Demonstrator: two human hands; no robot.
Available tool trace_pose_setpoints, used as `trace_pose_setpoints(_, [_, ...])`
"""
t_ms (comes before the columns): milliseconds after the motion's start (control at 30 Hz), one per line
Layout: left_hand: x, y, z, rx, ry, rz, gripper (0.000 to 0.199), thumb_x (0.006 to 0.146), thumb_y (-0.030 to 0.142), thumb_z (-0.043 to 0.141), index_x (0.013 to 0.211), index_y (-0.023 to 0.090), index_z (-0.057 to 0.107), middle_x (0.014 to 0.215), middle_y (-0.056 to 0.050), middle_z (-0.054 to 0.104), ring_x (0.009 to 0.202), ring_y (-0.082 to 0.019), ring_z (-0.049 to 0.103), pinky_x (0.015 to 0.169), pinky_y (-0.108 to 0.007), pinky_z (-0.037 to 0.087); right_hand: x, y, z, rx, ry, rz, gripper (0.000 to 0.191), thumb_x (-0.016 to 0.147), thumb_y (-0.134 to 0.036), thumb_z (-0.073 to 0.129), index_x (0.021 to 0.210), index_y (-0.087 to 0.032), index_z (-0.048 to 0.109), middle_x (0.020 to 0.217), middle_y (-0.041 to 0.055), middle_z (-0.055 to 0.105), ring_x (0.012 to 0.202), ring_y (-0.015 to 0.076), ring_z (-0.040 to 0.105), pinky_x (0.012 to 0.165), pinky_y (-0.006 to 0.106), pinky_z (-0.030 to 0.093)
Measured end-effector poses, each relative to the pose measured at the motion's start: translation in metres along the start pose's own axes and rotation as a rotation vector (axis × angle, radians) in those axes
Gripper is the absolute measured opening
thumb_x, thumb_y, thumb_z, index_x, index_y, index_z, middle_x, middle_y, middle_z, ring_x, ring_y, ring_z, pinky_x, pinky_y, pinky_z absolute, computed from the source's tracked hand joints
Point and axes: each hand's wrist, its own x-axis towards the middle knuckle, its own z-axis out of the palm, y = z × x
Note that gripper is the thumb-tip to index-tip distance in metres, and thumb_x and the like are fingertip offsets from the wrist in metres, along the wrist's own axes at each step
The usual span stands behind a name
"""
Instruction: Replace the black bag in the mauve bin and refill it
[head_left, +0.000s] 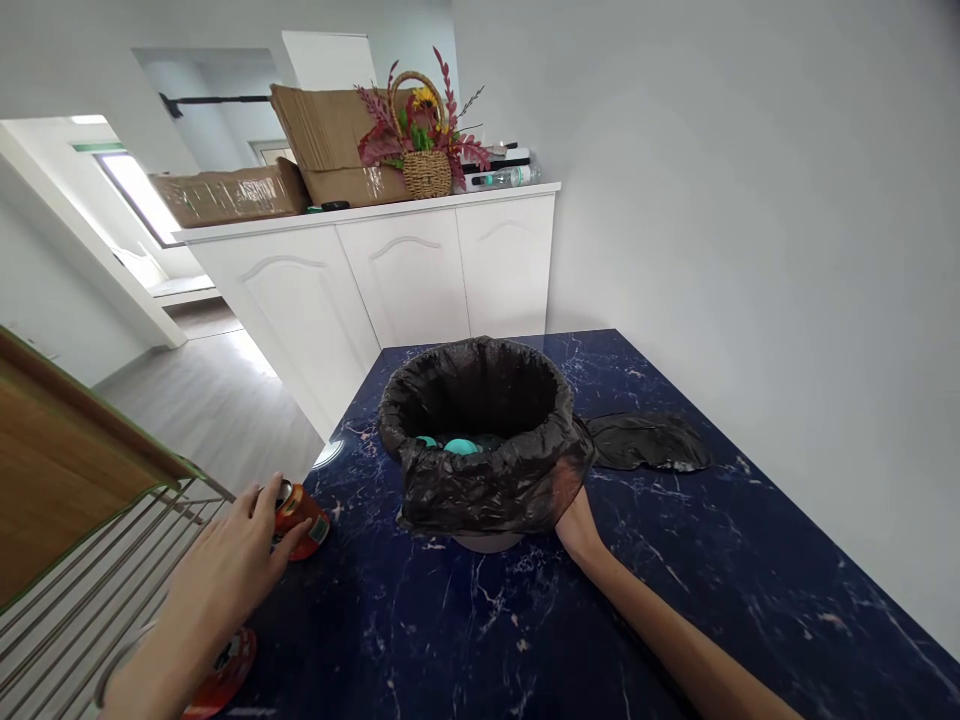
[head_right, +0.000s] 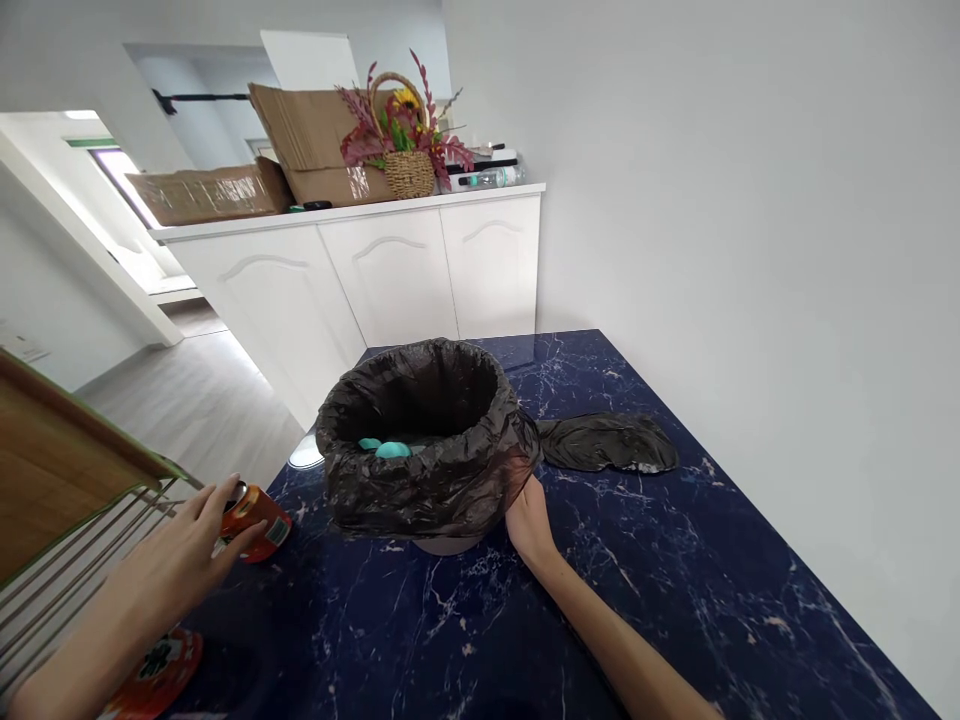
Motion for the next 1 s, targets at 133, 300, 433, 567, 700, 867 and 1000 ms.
trace_pose_setpoints(133, [-0.002, 0.015, -0.016, -0.073, 0.005, -0.063, 0.064, 0.105, 0.056, 0.032, 0.147, 0.015, 0.059, 0.134, -0.026, 0.07, 0.093, -0.043, 0.076, 0.065, -0.05, 0.057, 0.0, 0.0, 0.0, -0.004, -0.007, -0.003, 0.063, 0.105, -0.072, 0.046, 0.131, -0.025, 0.078, 0.125, 0.0135, 0.081, 0.121, 0.0347, 0.074, 0.102, 0.045, 0.063])
trace_pose_setpoints(300, [-0.006, 0.055, -0.061, -0.248, 0.486, -0.068, 0.064, 0.101, 0.061, 0.055, 0.148, 0.018, 0.056, 0.135, -0.022, 0.069, 0.114, -0.046, 0.073, 0.086, -0.061, 0.063, 0.001, -0.002, 0.002, -0.008, -0.003, -0.004, 0.063, 0.106, -0.071, 0.044, 0.129, -0.025, 0.079, 0.129, 0.0133, 0.079, 0.122, 0.0348, 0.074, 0.105, 0.047, 0.062])
trace_pose_setpoints(433, [-0.007, 0.092, -0.094, -0.62, 0.901, 0.119, 0.071, 0.089, 0.044, 0.082, 0.152, 0.025, 0.054, 0.145, -0.014, 0.064, 0.131, -0.039, 0.068, 0.111, -0.062, 0.058, 0.0, -0.004, 0.002, -0.01, -0.006, 0.003, 0.061, 0.106, -0.07, 0.045, 0.129, -0.026, 0.08, 0.126, 0.0134, 0.08, 0.123, 0.036, 0.073, 0.101, 0.047, 0.064])
trace_pose_setpoints(567, [0.002, 0.119, -0.113, -0.884, 0.902, 0.28, 0.077, 0.087, 0.033, 0.086, 0.155, 0.032, 0.05, 0.153, -0.01, 0.059, 0.136, -0.032, 0.066, 0.114, -0.055, 0.059, -0.001, -0.006, 0.001, 0.001, -0.027, -0.004, 0.062, 0.106, -0.071, 0.044, 0.134, -0.027, 0.078, 0.13, 0.0128, 0.079, 0.125, 0.0357, 0.073, 0.099, 0.046, 0.065])
trace_pose_setpoints(700, [0.011, 0.131, -0.117, -0.731, 0.674, 0.343, 0.073, 0.094, 0.047, 0.08, 0.158, 0.032, 0.048, 0.157, -0.01, 0.061, 0.145, -0.034, 0.06, 0.125, -0.06, 0.048, 0.0, -0.006, 0.002, 0.01, -0.028, -0.016, 0.066, 0.106, -0.072, 0.041, 0.141, -0.027, 0.074, 0.137, 0.0123, 0.077, 0.128, 0.0341, 0.072, 0.105, 0.045, 0.063])
trace_pose_setpoints(867, [0.0, 0.128, -0.113, -0.651, 0.639, 0.327, 0.059, 0.102, 0.047, 0.066, 0.156, 0.032, 0.05, 0.16, -0.01, 0.058, 0.151, -0.033, 0.055, 0.127, -0.059, 0.045, 0.002, -0.005, 0.004, 0.012, -0.007, -0.041, 0.067, 0.105, -0.073, 0.044, 0.142, -0.025, 0.074, 0.14, 0.0135, 0.075, 0.133, 0.0351, 0.069, 0.111, 0.048, 0.059])
trace_pose_setpoints(1000, [-0.017, 0.108, -0.107, -0.533, 0.678, 0.173, 0.054, 0.101, 0.054, 0.061, 0.151, 0.035, 0.054, 0.159, -0.007, 0.059, 0.15, -0.037, 0.054, 0.126, -0.064, 0.043, 0.004, -0.006, 0.004, 0.019, -0.002, -0.068, 0.065, 0.105, -0.071, 0.049, 0.144, -0.024, 0.072, 0.144, 0.0132, 0.073, 0.139, 0.0349, 0.066, 0.117, 0.05, 0.055])
